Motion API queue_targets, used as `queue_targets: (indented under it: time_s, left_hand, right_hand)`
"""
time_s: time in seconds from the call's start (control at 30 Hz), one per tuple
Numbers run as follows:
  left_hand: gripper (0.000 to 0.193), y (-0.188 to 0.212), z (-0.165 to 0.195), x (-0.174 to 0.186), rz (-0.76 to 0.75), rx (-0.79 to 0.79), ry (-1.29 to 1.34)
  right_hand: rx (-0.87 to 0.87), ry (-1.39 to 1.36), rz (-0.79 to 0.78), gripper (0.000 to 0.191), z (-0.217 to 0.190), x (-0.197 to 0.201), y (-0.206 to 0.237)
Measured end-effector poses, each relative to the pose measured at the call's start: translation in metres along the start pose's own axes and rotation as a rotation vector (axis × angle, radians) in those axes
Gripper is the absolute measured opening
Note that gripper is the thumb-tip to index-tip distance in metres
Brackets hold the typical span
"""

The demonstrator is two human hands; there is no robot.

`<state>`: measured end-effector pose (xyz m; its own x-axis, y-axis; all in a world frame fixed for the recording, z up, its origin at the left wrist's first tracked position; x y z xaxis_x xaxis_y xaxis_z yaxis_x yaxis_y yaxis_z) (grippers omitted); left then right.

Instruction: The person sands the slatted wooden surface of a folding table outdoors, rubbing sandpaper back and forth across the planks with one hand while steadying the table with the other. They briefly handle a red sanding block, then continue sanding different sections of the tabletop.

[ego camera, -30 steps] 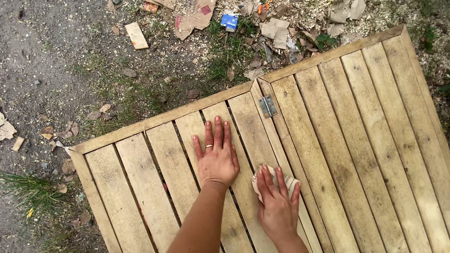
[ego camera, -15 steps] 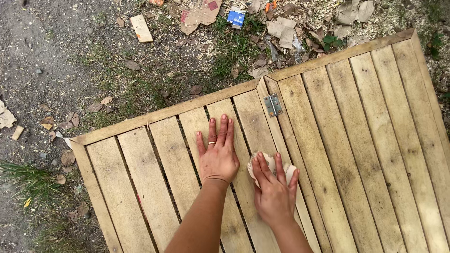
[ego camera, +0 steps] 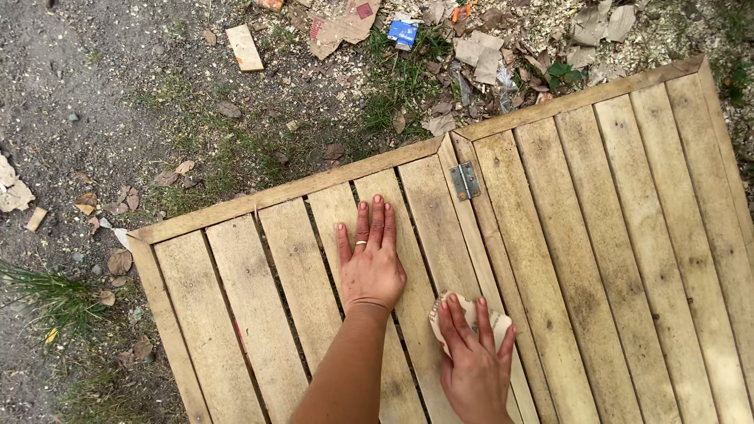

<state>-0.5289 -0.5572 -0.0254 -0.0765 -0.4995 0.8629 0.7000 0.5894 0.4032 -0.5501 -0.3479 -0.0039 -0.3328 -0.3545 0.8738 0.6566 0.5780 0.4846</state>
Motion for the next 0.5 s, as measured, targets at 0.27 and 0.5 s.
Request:
queue_targets:
  time_s: [0.27,0.5]
  left_hand:
    - [0.079,0.003,-0.004,-0.006,0.023,-0.007,0.034]
    - [0.085,0.003,-0.001,0.002,0.001,0.002,-0.015]
  right_hand:
    - [0.045,-0.102,0.225,0.070,-0.029,0.052,-0.046]
    - [-0.170,0.120,-0.158,0.065,0.026,-0.018,0.047]
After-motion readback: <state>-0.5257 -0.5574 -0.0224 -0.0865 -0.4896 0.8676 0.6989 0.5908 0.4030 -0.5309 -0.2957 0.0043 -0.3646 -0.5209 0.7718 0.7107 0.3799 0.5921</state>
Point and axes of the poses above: each hand's wrist, its own y-axis away from the middle knuckle, its own x-axis out of the back of the hand, z = x × y, the point moved 6 cm from there along -y, towards the middle knuckle, and after that the axes turned 3 degrees about y, right-handed, at the moved point
